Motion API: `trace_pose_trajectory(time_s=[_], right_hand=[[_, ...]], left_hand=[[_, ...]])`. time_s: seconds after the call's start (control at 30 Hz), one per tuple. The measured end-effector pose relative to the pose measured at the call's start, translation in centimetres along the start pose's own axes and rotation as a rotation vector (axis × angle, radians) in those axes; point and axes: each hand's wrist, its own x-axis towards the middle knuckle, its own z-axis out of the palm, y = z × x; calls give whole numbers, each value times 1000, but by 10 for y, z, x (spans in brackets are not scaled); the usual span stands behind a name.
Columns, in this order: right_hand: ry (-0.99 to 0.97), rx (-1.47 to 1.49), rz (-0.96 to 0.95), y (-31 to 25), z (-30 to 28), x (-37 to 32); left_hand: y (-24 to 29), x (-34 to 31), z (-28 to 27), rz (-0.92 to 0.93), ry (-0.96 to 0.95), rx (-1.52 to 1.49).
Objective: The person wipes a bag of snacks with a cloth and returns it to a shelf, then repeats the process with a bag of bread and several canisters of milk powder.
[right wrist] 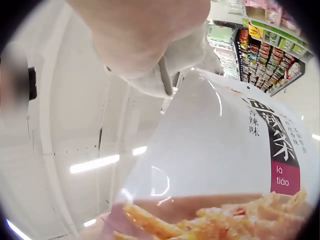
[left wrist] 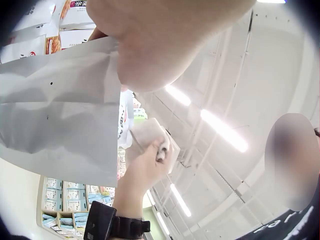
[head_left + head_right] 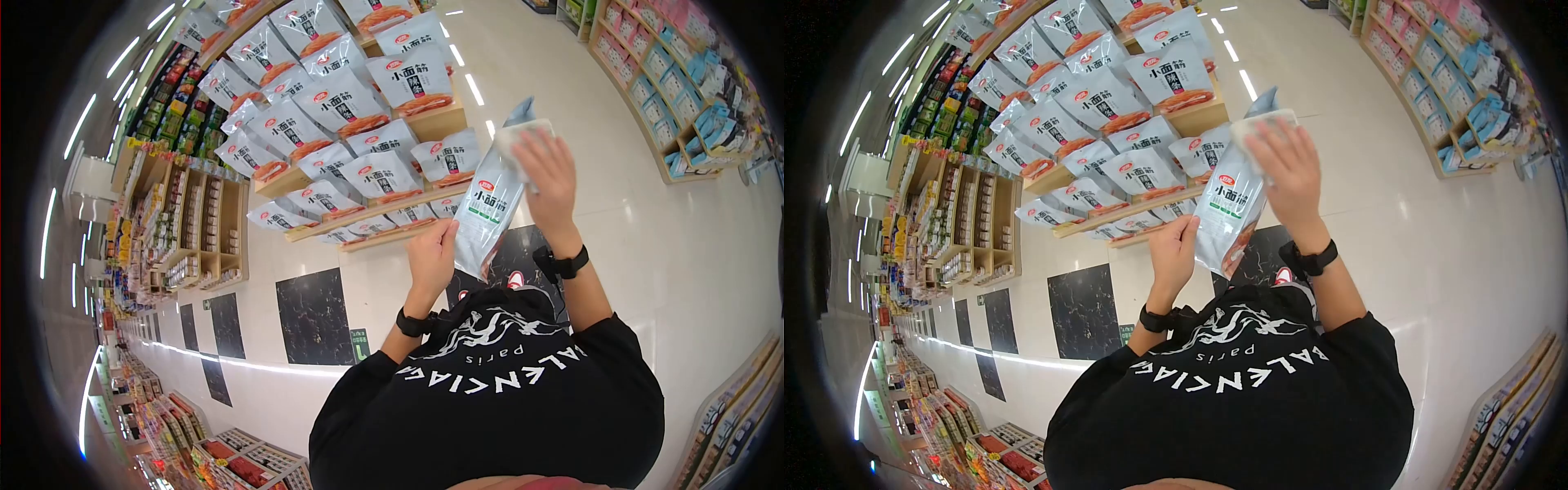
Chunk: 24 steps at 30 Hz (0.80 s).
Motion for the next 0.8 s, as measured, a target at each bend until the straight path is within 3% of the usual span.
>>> trace_pose_trajectory(time_s=[0.13, 0.33, 0.63, 0.8], right_hand=[[-279, 50, -5, -31, 8, -10], [-428, 392, -40, -75, 13, -45], [-678, 737, -199, -73, 5, -49], [-580, 541, -399, -73, 5, -40]], left_hand=[[2, 1, -1, 5, -11, 19], [-29, 11, 3, -4, 82, -47], [-38, 21, -10, -140, 83, -79], [-31, 21, -10, -75, 116, -71]])
